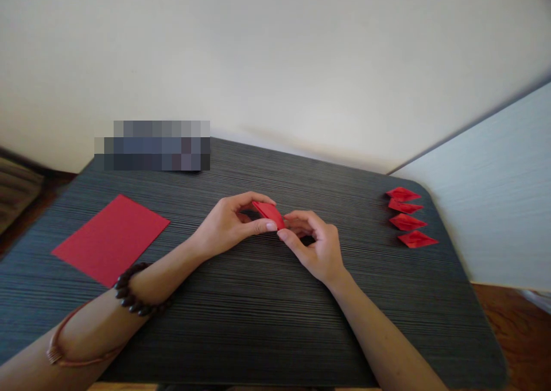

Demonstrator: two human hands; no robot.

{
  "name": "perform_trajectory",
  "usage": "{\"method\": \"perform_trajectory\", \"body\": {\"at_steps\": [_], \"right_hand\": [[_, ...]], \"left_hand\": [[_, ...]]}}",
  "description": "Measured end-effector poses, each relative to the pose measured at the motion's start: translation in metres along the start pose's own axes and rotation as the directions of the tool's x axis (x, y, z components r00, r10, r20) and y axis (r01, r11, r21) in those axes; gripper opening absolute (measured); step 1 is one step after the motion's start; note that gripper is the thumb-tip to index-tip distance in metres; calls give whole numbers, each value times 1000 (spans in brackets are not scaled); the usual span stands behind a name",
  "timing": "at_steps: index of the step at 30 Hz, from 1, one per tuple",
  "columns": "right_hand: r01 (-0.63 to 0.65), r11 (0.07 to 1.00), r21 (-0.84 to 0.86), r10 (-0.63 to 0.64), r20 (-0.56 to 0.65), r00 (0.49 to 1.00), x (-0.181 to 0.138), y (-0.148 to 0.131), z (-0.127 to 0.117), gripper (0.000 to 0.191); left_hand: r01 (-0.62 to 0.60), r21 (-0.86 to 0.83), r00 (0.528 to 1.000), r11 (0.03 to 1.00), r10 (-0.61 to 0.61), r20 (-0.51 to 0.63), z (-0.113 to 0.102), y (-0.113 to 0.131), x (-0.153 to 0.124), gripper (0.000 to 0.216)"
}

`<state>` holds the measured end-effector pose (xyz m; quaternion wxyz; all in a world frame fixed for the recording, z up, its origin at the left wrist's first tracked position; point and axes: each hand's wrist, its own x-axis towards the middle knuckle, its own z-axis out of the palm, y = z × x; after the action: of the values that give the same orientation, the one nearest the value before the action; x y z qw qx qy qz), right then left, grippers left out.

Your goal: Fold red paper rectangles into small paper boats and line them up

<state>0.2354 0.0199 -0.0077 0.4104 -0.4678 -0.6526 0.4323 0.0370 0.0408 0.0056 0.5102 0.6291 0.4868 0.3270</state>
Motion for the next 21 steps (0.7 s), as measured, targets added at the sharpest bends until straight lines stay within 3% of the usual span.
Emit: {"method": "perform_trajectory", "body": {"at_steps": [10, 15, 21], "right_hand": [[-32, 998, 48, 30, 55, 998, 0, 1, -3, 20], [48, 988, -145, -53, -29, 998, -3, 2, -2, 15], [152, 939, -308, -166, -18, 986, -3, 1, 0, 16]], "left_hand": [[28, 26, 999, 999, -28, 19, 1, 2, -1, 44], [2, 55, 999, 998, 1, -41, 2, 2, 1, 30], [-26, 92, 998, 995, 30, -47, 3, 5, 0, 29]]}}
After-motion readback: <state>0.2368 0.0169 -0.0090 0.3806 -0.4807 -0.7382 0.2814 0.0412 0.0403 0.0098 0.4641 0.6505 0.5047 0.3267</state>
